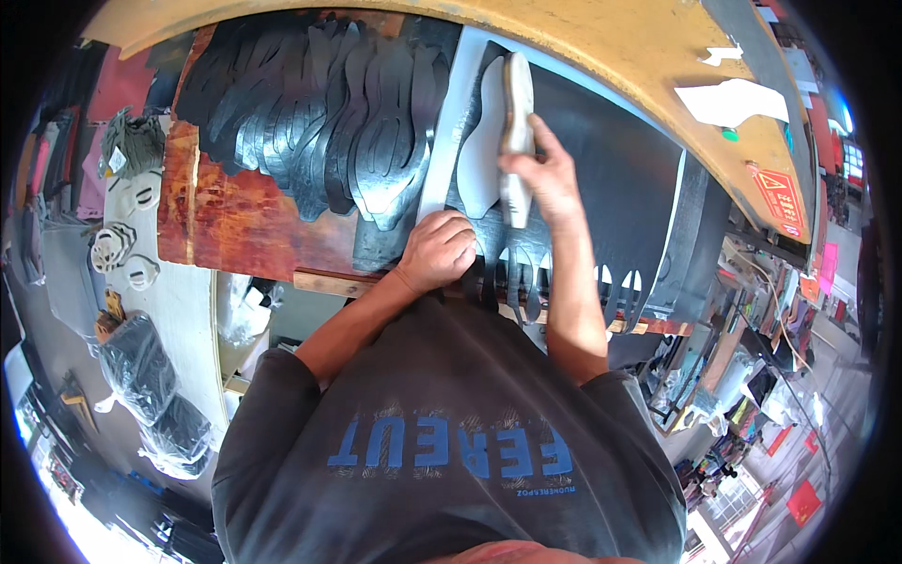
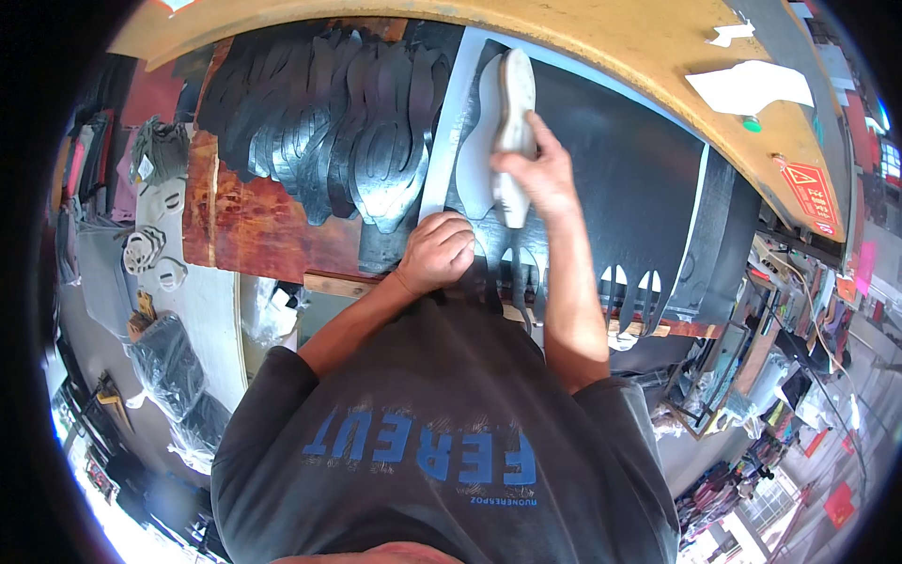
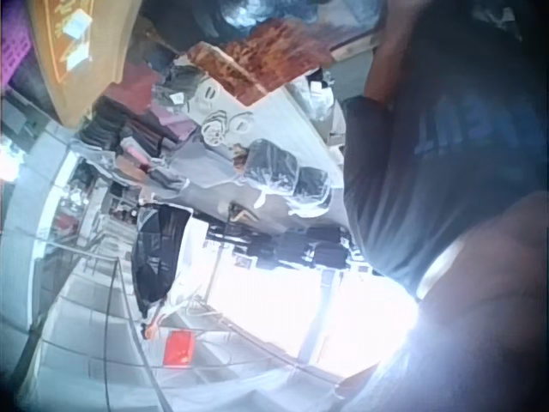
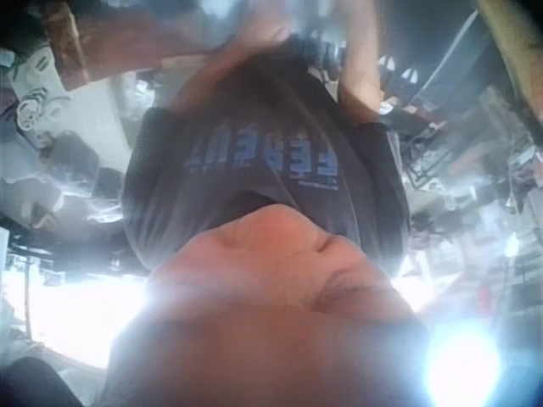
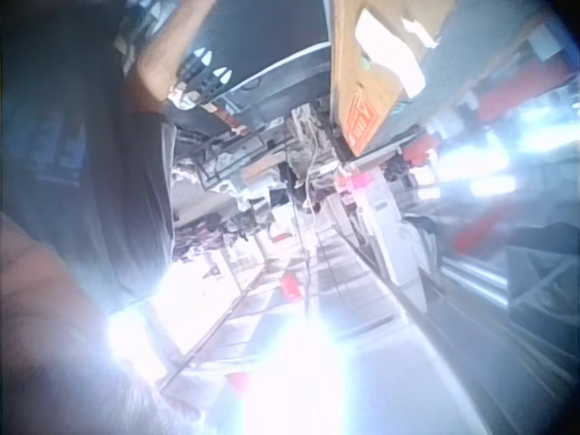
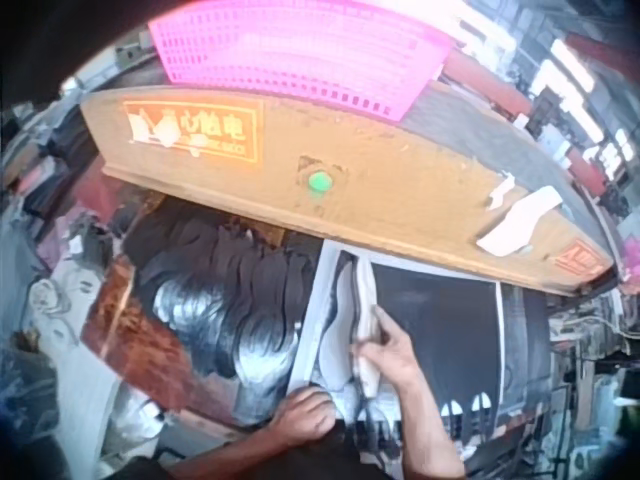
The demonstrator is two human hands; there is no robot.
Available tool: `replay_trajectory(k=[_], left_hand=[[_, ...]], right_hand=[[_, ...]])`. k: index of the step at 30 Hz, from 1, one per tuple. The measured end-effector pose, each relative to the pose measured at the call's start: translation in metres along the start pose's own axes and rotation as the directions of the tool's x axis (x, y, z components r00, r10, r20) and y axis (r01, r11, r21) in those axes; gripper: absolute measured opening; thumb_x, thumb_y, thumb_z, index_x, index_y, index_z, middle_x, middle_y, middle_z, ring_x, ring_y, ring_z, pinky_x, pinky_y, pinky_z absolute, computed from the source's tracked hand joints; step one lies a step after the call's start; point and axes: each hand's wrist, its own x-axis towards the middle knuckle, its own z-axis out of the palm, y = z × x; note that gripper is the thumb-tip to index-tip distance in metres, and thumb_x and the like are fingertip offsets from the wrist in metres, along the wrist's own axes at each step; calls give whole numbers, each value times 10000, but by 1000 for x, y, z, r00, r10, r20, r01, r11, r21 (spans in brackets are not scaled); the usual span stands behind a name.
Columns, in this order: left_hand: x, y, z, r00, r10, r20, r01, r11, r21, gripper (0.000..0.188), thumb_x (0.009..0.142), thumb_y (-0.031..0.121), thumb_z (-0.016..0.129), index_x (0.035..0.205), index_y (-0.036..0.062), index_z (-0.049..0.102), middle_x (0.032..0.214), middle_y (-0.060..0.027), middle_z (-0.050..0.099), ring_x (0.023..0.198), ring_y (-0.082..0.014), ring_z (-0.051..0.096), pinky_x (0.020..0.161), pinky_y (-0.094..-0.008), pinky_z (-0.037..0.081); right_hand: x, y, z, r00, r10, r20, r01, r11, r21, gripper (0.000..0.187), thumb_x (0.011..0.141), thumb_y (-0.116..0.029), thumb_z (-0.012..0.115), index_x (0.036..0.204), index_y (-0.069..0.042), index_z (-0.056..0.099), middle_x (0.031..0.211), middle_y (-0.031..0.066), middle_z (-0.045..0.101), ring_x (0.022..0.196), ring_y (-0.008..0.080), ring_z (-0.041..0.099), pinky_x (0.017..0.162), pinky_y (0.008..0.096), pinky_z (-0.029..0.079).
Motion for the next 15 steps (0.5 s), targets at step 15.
replay_trajectory(k=[15], left_hand=[[86,24,9,822,-212,529,355,916,-185,405,1019,297,730,1180,-55,610,941,-285,737,925,-461,754,802,-546,582]], right_hand=[[-1,52,-39,955,-242,174,88,788,610,758,888,-194,705,1591,14,515,1313,92,674,1135,185,642,1000,296,516]])
